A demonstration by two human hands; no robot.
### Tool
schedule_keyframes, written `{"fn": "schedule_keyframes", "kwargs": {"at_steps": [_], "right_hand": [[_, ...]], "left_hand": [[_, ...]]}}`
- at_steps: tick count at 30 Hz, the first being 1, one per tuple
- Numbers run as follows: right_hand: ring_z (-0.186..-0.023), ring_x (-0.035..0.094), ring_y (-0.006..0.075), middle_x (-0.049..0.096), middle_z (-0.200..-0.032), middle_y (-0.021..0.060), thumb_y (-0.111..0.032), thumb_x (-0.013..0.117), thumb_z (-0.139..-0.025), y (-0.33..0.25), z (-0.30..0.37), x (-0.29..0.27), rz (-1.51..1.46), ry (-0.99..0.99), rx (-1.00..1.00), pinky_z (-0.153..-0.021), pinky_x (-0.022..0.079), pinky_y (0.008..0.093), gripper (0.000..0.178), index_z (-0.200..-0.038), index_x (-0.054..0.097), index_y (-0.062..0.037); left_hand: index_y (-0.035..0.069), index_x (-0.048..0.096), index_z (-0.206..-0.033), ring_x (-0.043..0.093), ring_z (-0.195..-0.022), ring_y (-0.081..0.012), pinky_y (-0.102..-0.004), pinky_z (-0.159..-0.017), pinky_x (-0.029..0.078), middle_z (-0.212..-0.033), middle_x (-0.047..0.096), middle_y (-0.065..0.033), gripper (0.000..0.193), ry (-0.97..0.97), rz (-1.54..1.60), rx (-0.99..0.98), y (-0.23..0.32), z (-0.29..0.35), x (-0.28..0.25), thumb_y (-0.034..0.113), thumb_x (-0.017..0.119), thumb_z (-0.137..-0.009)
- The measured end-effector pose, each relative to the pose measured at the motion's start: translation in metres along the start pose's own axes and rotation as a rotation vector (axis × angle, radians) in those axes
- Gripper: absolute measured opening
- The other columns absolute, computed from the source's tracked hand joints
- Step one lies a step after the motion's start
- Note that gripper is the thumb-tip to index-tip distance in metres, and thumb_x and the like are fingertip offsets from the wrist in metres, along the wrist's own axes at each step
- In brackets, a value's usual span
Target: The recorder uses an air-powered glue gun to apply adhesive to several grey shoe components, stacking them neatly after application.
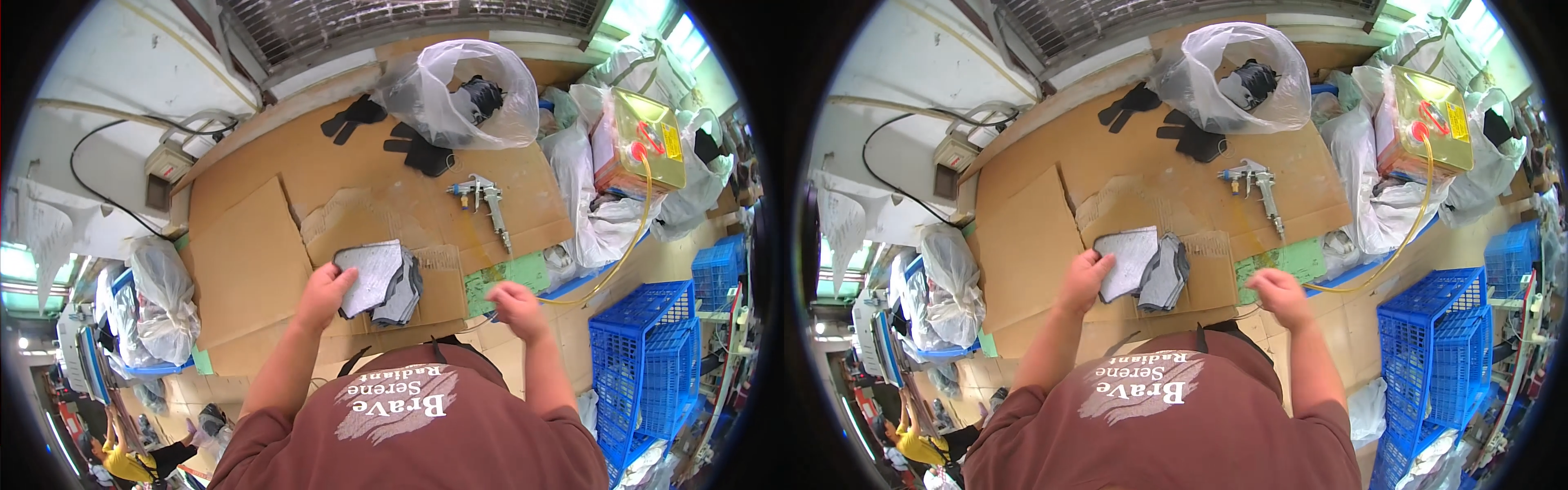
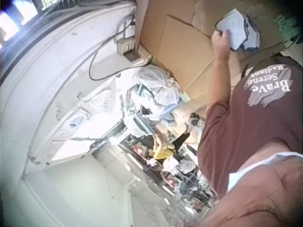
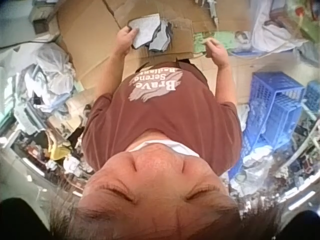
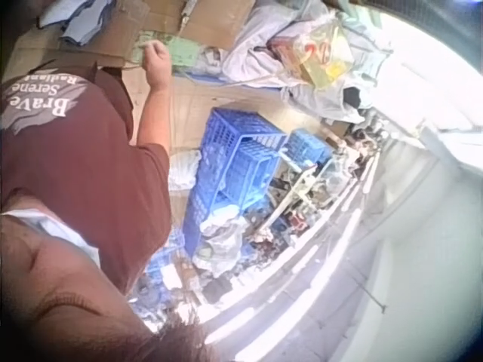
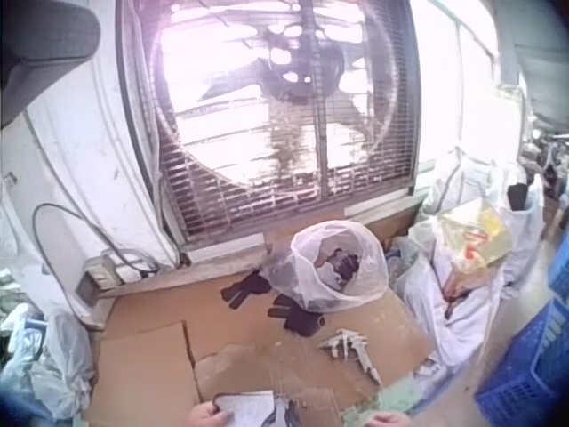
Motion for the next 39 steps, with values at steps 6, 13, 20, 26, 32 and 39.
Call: {"fn": "schedule_keyframes", "kwargs": {"at_steps": [6,13,20,26,32,39], "right_hand": [[-0.056,0.05,0.0115,0.055,-0.061,0.0025,-0.014,0.058,-0.079,0.096,0.052,-0.105,0.84,0.37,0.149,-0.051,0.042,0.0276,0.014,-0.08,0.063,-0.0009],[-0.055,0.048,0.0081,0.053,-0.062,0.0007,-0.008,0.053,-0.082,0.067,0.029,-0.098,0.281,0.49,-0.025,-0.052,0.04,0.0229,0.01,-0.084,0.06,-0.0011],[-0.063,0.051,0.0083,0.055,-0.073,0.002,-0.006,0.052,-0.084,-0.012,-0.022,-0.07,-0.005,0.427,-0.28,-0.06,0.044,0.0214,0.012,-0.094,0.055,0.0002],[-0.068,0.054,0.0098,0.058,-0.077,0.0035,-0.003,0.055,-0.083,-0.058,-0.076,-0.072,0.043,0.448,-0.519,-0.063,0.045,0.0221,0.011,-0.093,0.055,0.0016],[-0.071,0.057,0.0103,0.061,-0.079,0.0052,-0.004,0.057,-0.081,-0.095,-0.127,-0.079,0.155,0.476,-0.61,-0.066,0.046,0.0222,0.011,-0.089,0.058,0.0026],[-0.075,0.056,0.0107,0.061,-0.084,0.0055,-0.007,0.063,-0.076,-0.174,-0.106,-0.014,0.667,0.528,-0.821,-0.067,0.045,0.022,0.022,-0.096,0.059,0.002]], "left_hand": [[-0.004,0.056,-0.088,0.051,-0.065,-0.0085,-0.0239,-0.06,0.043,-0.078,0.058,-0.0037,0.021,0.019,0.04,-0.042,-0.054,0.005,0.017,0.017,0.057,-0.085],[-0.004,0.054,-0.087,0.05,-0.064,-0.0098,-0.0259,-0.059,0.043,-0.078,0.058,-0.0051,0.023,0.157,0.227,-0.036,-0.086,0.008,0.037,0.019,0.056,-0.087],[-0.005,0.056,-0.084,0.052,-0.067,-0.0111,-0.0269,-0.061,0.044,-0.078,0.059,-0.0077,0.024,0.198,-0.088,0.024,-0.097,-0.002,0.026,0.019,0.06,-0.082],[-0.007,0.055,-0.089,0.054,-0.07,-0.0147,-0.0285,-0.063,0.045,-0.078,0.059,-0.0111,0.026,0.243,-0.28,0.14,-0.093,0.007,0.015,0.015,0.063,-0.077],[-0.006,0.054,-0.096,0.054,-0.073,-0.0185,-0.0293,-0.066,0.045,-0.085,0.056,-0.0127,0.03,0.256,-0.42,0.201,-0.093,0.019,0.004,0.013,0.064,-0.075],[-0.004,0.056,-0.089,0.053,-0.074,-0.0176,-0.0272,-0.07,0.043,-0.086,0.055,-0.0109,0.016,0.323,-0.427,0.423,-0.011,0.038,-0.006,0.004,0.06,-0.076]]}}
Point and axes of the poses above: each hand's wrist, its own z-axis away from the middle knuckle, its own x-axis out of the palm, y = z × x, the point moved 4 cm from there along -z, towards the middle knuckle
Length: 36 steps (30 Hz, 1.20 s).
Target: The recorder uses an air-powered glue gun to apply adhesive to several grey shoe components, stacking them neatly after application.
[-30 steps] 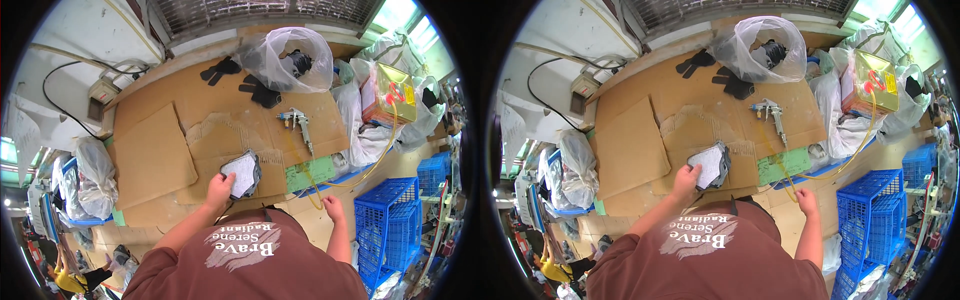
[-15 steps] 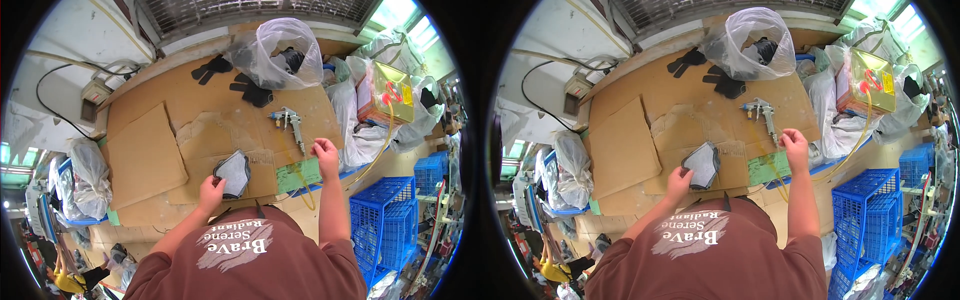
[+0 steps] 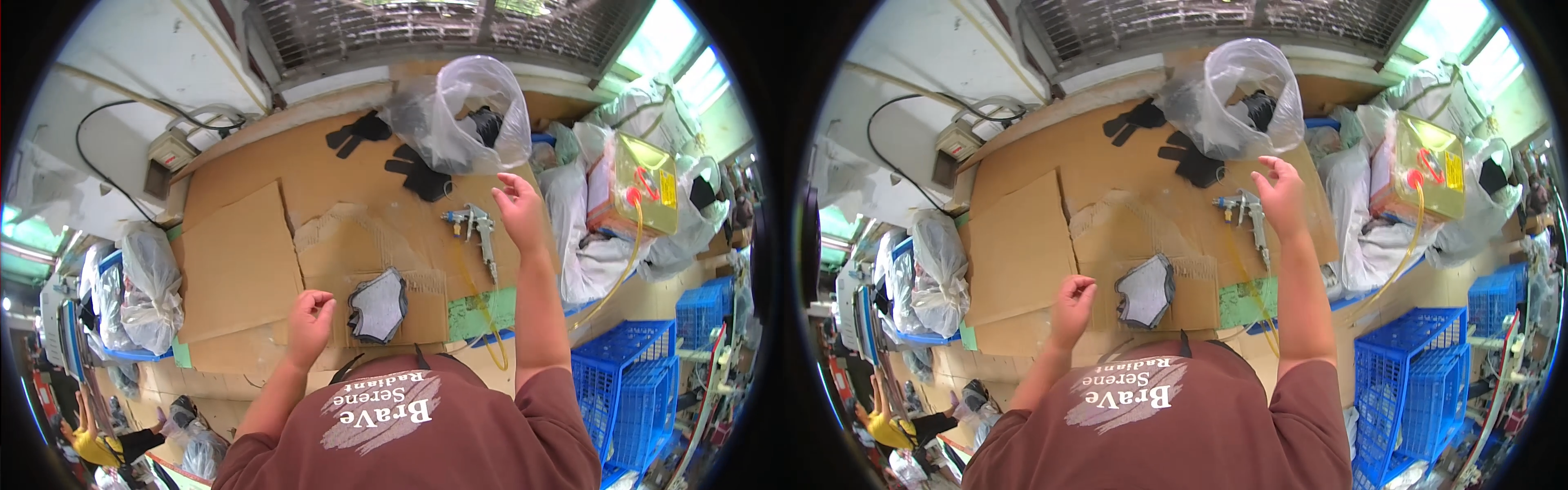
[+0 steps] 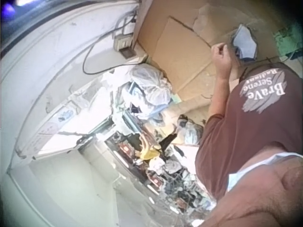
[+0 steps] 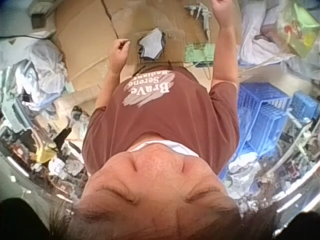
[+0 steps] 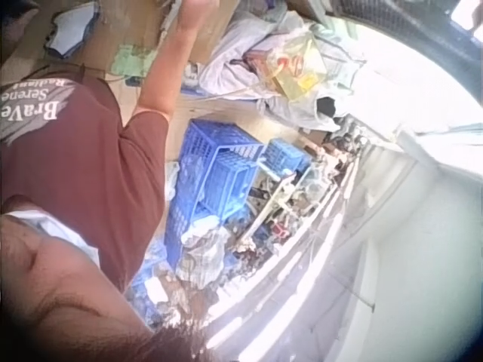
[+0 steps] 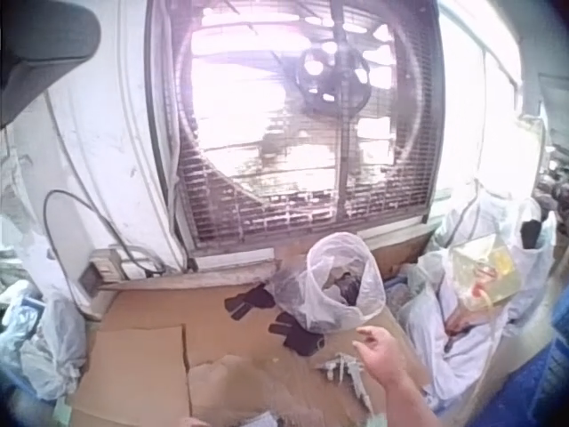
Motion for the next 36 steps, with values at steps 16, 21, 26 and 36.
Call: {"fn": "schedule_keyframes", "kwargs": {"at_steps": [16,21,26,36], "right_hand": [[-0.054,0.054,0.017,0.059,-0.069,0.0085,-0.013,0.059,-0.079,-0.311,0.101,-0.089,-1.04,-0.555,-1.545,-0.05,0.04,0.0272,0.008,-0.075,0.058,-0.0057],[-0.053,0.051,0.0159,0.058,-0.069,0.0079,-0.008,0.047,-0.083,-0.331,0.128,-0.092,-1.167,-0.792,-1.557,-0.051,0.039,0.0274,0.015,-0.071,0.056,-0.007],[-0.052,0.049,0.0151,0.055,-0.066,0.0067,-0.008,0.042,-0.083,-0.339,0.134,-0.088,-1.154,-0.836,-1.583,-0.049,0.036,0.0274,0.019,-0.07,0.055,-0.0066],[-0.044,0.036,0.0111,0.04,-0.059,-0.0012,-0.005,0.059,-0.078,-0.331,0.156,-0.065,-1.025,0.503,-1.243,-0.052,0.026,0.0267,0.019,-0.082,0.041,-0.0095]], "left_hand": [[0.004,0.063,-0.081,0.058,-0.061,-0.0234,-0.0305,-0.052,0.043,-0.084,0.061,-0.0134,0.014,-0.753,0.524,1.54,0.305,0.044,-0.1,0.008,0.051,-0.084],[0.003,0.06,-0.074,0.056,-0.059,-0.0208,-0.0286,-0.05,0.041,-0.074,0.057,-0.0139,0.013,-0.997,0.911,1.536,0.316,0.058,-0.089,0.007,0.051,-0.083],[0.003,0.058,-0.072,0.055,-0.057,-0.0193,-0.0282,-0.05,0.041,-0.071,0.056,-0.0116,0.013,-0.869,0.792,1.609,0.315,0.066,-0.101,0.008,0.052,-0.083],[0.002,0.05,-0.069,0.047,-0.042,-0.0133,-0.0242,-0.045,0.038,-0.059,0.045,-0.0064,0.013,-0.044,0.75,1.428,0.293,0.073,-0.127,0.005,0.06,-0.078]]}}
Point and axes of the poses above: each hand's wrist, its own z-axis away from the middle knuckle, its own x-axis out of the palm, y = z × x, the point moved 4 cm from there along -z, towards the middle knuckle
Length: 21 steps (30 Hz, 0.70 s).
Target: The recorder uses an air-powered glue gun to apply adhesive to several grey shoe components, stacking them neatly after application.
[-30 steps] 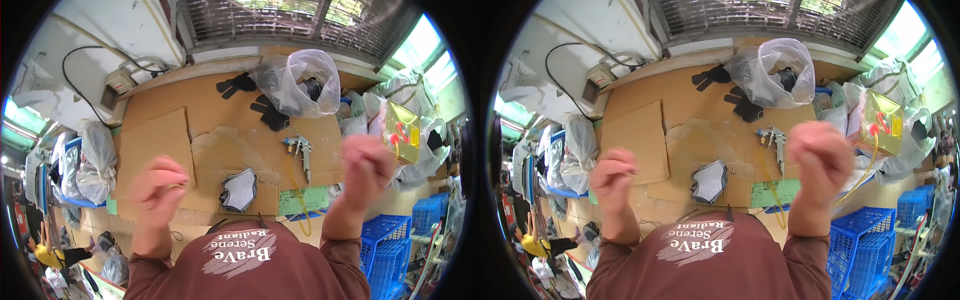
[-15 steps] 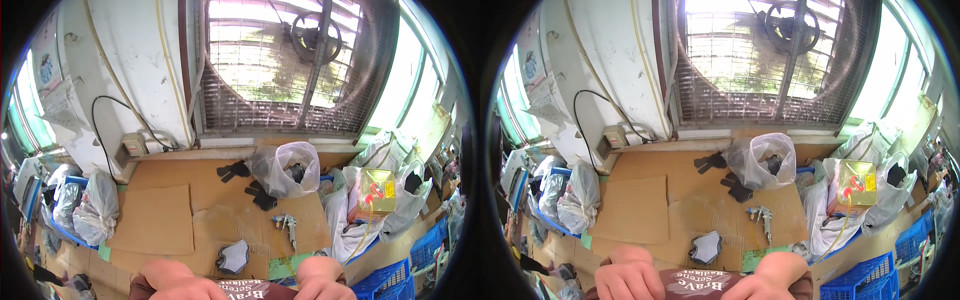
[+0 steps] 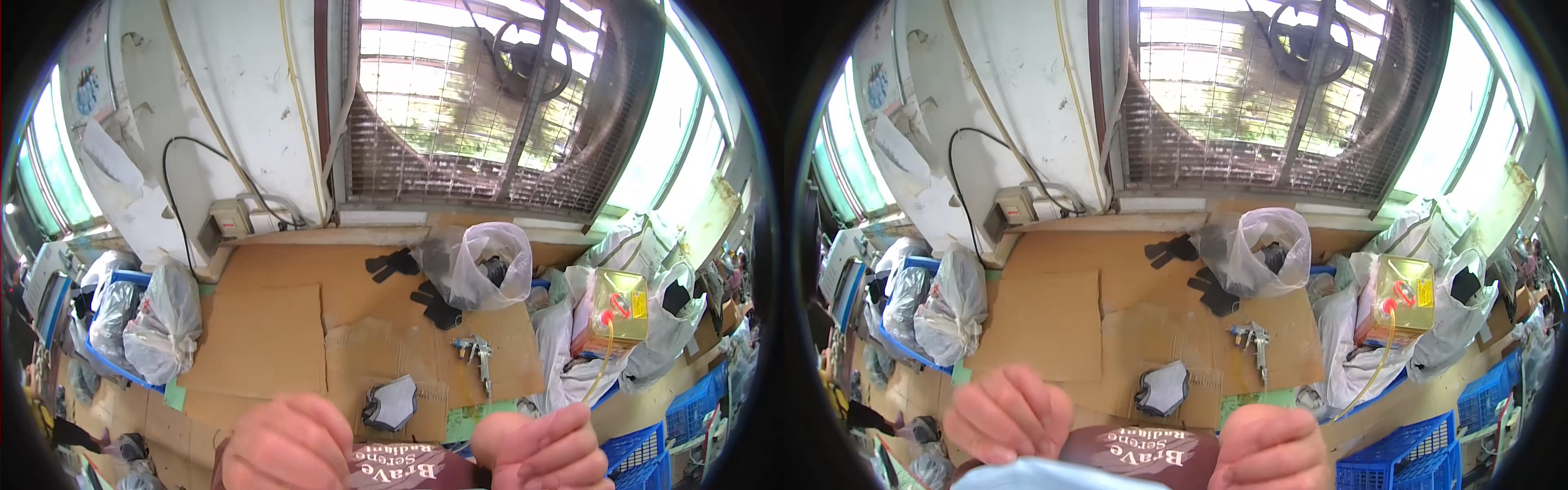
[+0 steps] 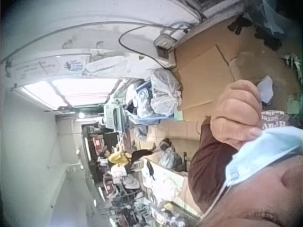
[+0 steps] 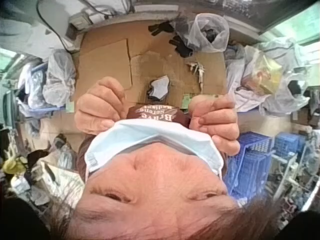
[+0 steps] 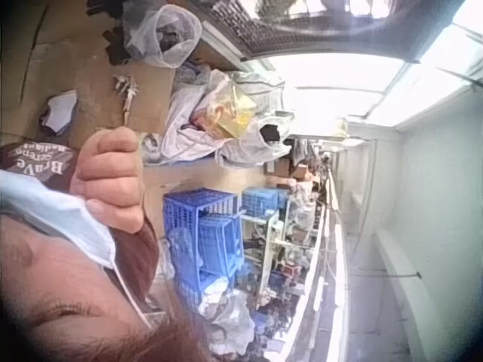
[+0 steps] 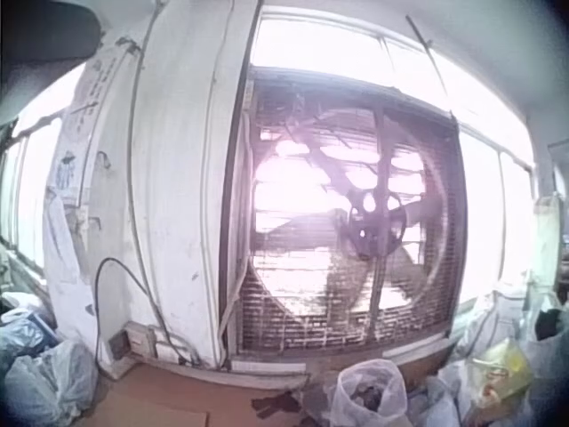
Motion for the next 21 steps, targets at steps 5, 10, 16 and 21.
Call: {"fn": "schedule_keyframes", "kwargs": {"at_steps": [5,10,16,21], "right_hand": [[-0.047,0.046,0.0144,0.051,-0.066,0.0024,-0.02,0.044,-0.088,-0.001,0.009,0.001,-0.133,-0.189,0.172,-0.051,0.035,0.028,0.013,-0.08,0.046,-0.0094],[-0.055,0.057,0.0186,0.059,-0.076,0.0079,-0.015,0.046,-0.086,-0.001,0.008,0.009,-0.355,-0.491,0.137,-0.05,0.043,0.0318,0.013,-0.077,0.052,-0.0079],[-0.053,0.055,0.0193,0.056,-0.068,0.0074,-0.016,0.042,-0.089,-0.007,0.017,0.026,-0.572,-0.638,0.161,-0.049,0.042,0.0335,0.021,-0.073,0.054,-0.0072],[-0.048,0.047,0.0188,0.05,-0.063,0.0046,-0.012,0.039,-0.088,-0.025,0.027,0.044,-0.767,-0.627,0.17,-0.048,0.04,0.034,0.025,-0.066,0.051,-0.0081]], "left_hand": [[0.004,0.058,-0.075,0.058,-0.059,-0.0187,-0.028,-0.053,0.043,-0.079,0.058,-0.0096,0.013,0.281,0.06,0.162,-0.009,0.019,0.009,0.01,0.05,-0.084],[0.005,0.057,-0.077,0.059,-0.06,-0.0196,-0.0285,-0.054,0.045,-0.082,0.059,-0.0089,0.014,-0.261,0.119,0.106,0.003,0.013,0.001,0.012,0.049,-0.085],[0.005,0.056,-0.073,0.059,-0.061,-0.0203,-0.0324,-0.056,0.046,-0.083,0.059,-0.0087,0.02,-0.344,0.17,0.176,0.013,0.02,-0.008,0.016,0.046,-0.087],[0.005,0.055,-0.072,0.056,-0.055,-0.0224,-0.0336,-0.055,0.047,-0.076,0.057,-0.0094,0.025,-0.525,0.611,0.041,0.024,0.028,0.004,0.019,0.044,-0.088]]}}
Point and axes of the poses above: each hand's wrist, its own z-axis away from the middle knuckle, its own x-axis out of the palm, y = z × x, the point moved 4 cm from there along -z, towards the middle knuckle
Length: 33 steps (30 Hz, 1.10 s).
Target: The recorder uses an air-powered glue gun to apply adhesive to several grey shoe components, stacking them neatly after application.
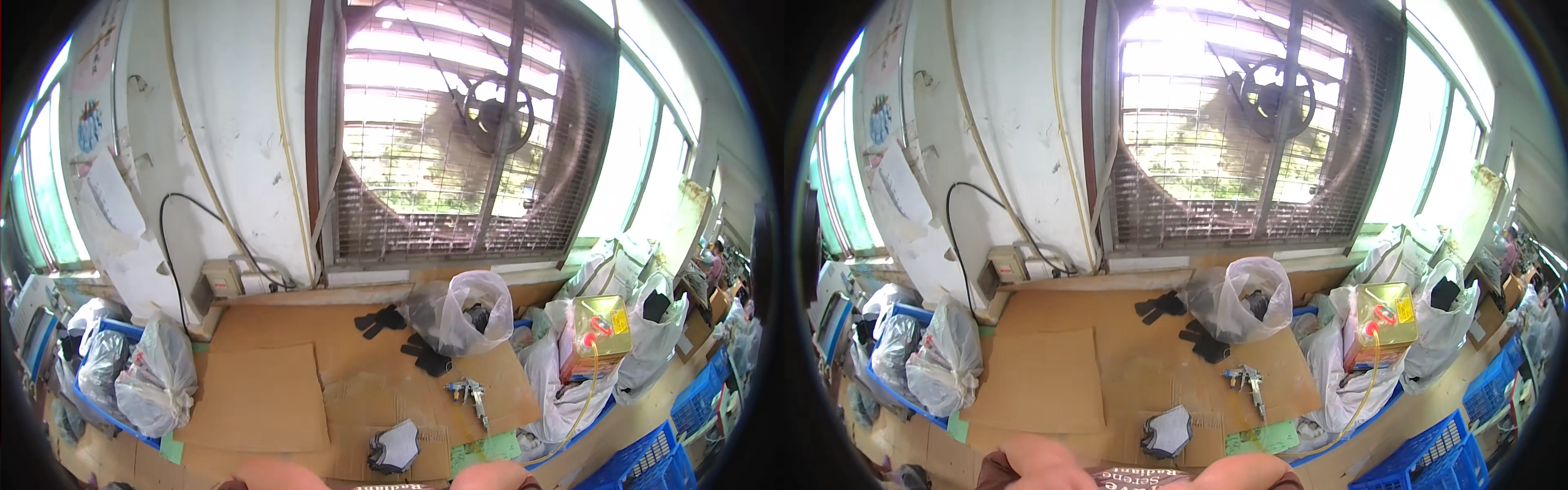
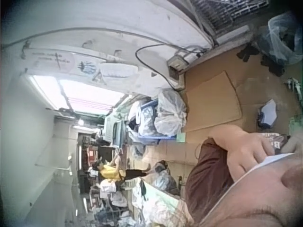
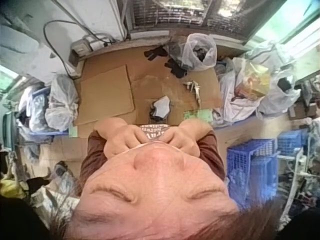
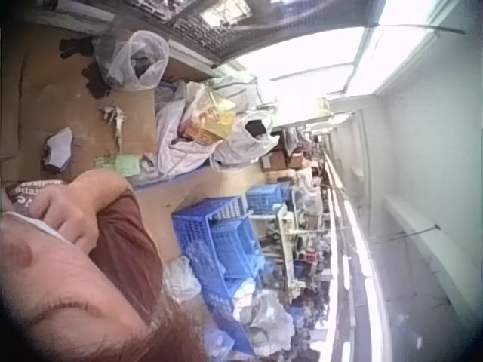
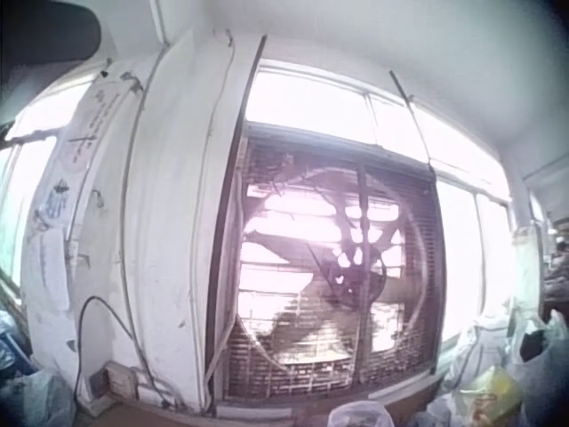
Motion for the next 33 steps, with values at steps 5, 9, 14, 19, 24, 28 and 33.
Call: {"fn": "schedule_keyframes", "kwargs": {"at_steps": [5,9,14,19,24,28,33], "right_hand": [[-0.048,0.048,0.0156,0.054,-0.07,0.0069,-0.009,0.046,-0.085,0.001,-0.015,-0.013,-0.236,0.041,0.11,-0.047,0.037,0.029,0.014,-0.074,0.054,-0.0057],[-0.05,0.051,0.0145,0.059,-0.079,0.0104,-0.011,0.049,-0.085,-0.006,-0.028,-0.021,0.08,0.088,0.087,-0.047,0.035,0.0268,0.01,-0.082,0.057,-0.0059],[-0.049,0.05,0.0149,0.059,-0.079,0.0105,-0.007,0.05,-0.083,-0.01,-0.036,-0.012,-0.108,0.012,0.167,-0.047,0.035,0.0265,0.007,-0.08,0.057,-0.0074],[-0.05,0.051,0.0141,0.059,-0.078,0.01,-0.005,0.052,-0.079,-0.001,-0.034,-0.011,0.013,-0.02,0.194,-0.047,0.035,0.026,0.004,-0.079,0.055,-0.0074],[-0.047,0.05,0.0128,0.058,-0.074,0.0036,-0.007,0.054,-0.078,-0.02,-0.033,-0.021,0.503,0.21,0.166,-0.046,0.033,0.0259,0.007,-0.083,0.053,-0.0115],[-0.048,0.051,0.0125,0.059,-0.08,-0.0011,-0.016,0.053,-0.083,-0.008,-0.035,-0.007,0.347,0.317,0.137,-0.05,0.036,0.0257,0.004,-0.085,0.054,-0.012],[-0.07,0.058,0.0191,0.061,-0.09,0.0191,-0.033,0.058,-0.084,-0.007,-0.023,-0.022,-0.192,0.4,0.5,-0.057,0.043,0.0257,0.036,-0.095,0.058,0.0012]], "left_hand": [[0.002,0.062,-0.08,0.056,-0.059,-0.0188,-0.0285,-0.054,0.045,-0.078,0.058,-0.0105,0.013,0.012,0.184,-0.018,0.011,-0.011,-0.033,0.013,0.056,-0.083],[0.006,0.063,-0.083,0.057,-0.061,-0.0151,-0.0255,-0.053,0.043,-0.078,0.06,-0.0095,0.009,0.141,-0.004,-0.041,0.018,-0.025,-0.05,0.009,0.055,-0.083],[0.007,0.063,-0.08,0.055,-0.059,-0.0149,-0.0248,-0.052,0.04,-0.078,0.06,-0.0062,0.008,0.02,0.011,-0.016,0.032,-0.031,-0.037,0.006,0.055,-0.08],[0.008,0.061,-0.077,0.053,-0.058,-0.0143,-0.0244,-0.052,0.039,-0.076,0.059,-0.0047,0.006,0.02,-0.153,-0.039,0.04,-0.022,-0.045,0.006,0.056,-0.079],[0.006,0.061,-0.062,0.049,-0.047,-0.013,-0.0249,-0.045,0.038,-0.066,0.062,-0.0077,0.015,0.168,-0.303,-0.035,0.027,-0.014,-0.067,0.0,0.055,-0.075],[0.009,0.057,-0.078,0.052,-0.054,-0.0088,-0.0231,-0.051,0.043,-0.073,0.059,0.0004,0.003,0.38,-0.486,0.201,0.041,-0.014,-0.035,0.012,0.057,-0.08],[0.01,0.052,-0.078,0.046,-0.048,-0.007,-0.0206,-0.045,0.036,-0.064,0.052,0.0034,0.008,0.523,-0.681,0.512,0.021,-0.013,0.009,0.015,0.05,-0.084]]}}
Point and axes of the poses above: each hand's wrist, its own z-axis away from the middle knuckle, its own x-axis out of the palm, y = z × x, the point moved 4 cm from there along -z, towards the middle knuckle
